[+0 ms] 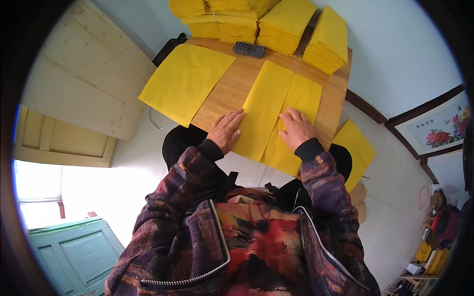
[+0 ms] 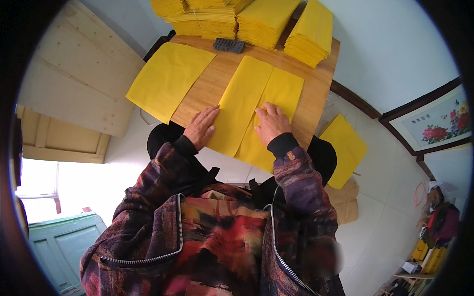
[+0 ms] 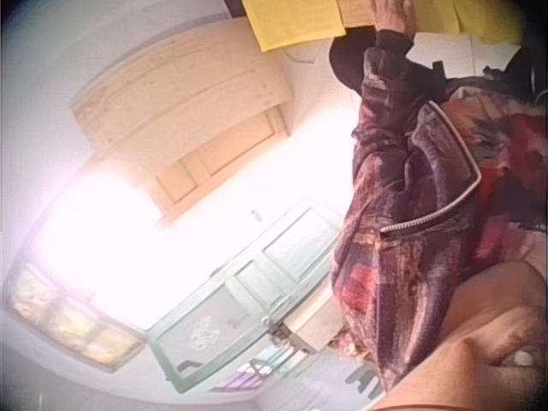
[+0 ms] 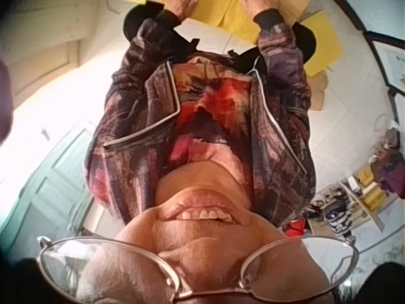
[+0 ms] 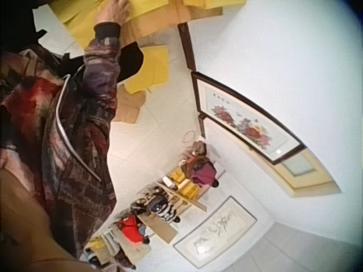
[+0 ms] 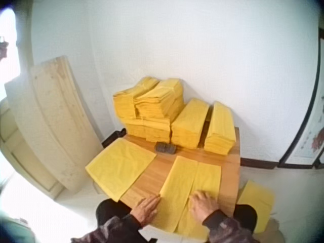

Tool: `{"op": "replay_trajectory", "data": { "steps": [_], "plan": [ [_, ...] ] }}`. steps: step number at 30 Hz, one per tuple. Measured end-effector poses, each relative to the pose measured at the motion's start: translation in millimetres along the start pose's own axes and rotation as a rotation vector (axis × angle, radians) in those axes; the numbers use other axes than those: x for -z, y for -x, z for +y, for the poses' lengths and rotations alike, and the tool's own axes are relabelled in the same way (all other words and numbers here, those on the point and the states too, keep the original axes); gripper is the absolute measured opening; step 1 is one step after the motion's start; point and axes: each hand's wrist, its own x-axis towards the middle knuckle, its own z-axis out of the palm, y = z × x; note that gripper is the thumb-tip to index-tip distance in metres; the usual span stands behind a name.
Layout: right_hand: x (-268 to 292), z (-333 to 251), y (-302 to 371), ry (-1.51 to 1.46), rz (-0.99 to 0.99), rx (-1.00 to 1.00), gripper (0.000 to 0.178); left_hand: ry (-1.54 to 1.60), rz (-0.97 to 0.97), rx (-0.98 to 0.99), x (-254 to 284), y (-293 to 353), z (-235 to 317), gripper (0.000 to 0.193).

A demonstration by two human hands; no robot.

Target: The person folds yellow paper sheets by hand on a wooden table, repeatedly folding each sheet in half and then in thirds, then stacking the finished pieces. The person handles the paper directly without tools and places the folded sheets into a growing stack.

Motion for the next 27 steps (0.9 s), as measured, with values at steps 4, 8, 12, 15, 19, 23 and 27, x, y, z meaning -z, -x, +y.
{"op": "replay_trajectory", "data": {
  "steps": [4, 8, 12, 15, 19, 23, 27],
  "plan": [
    [-4.6, 2.0, -0.9, 0.012, 0.035, 0.022, 0.045, -0.099, 0.012, 0.006, -11.9, 5.0, 6.8, 0.06],
    [-5.1, 2.4, -1.3, 0.008, 0.014, 0.022, 0.046, -0.175, -0.004, 0.032, -13.1, 4.7, 13.7, 0.062],
    [-1.7, 0.0, 0.6, 0.009, -0.018, -0.023, 0.048, -0.24, -0.045, 0.071, -13.3, 3.2, 18.2, 0.066],
    [-1.0, -1.0, 0.5, 0.007, -0.017, -0.018, 0.048, -0.29, -0.046, 0.072, -14.6, 3.9, 20.6, 0.066],
    [-3.6, -0.5, -0.1, 0.006, 0.005, -0.004, 0.049, -0.284, -0.077, 0.092, -11.4, 2.0, 23.3, 0.066],
    [-4.4, 0.3, 0.7, -0.005, -0.015, -0.016, 0.049, -0.223, -0.133, 0.139, 0.1, -4.7, 27.9, 0.064],
    [-2.3, -1.8, -1.0, 0.014, -0.051, -0.031, 0.049, -0.28, -0.156, 0.096, 0.0, -17.3, 37.8, 0.065]
  ]
}}
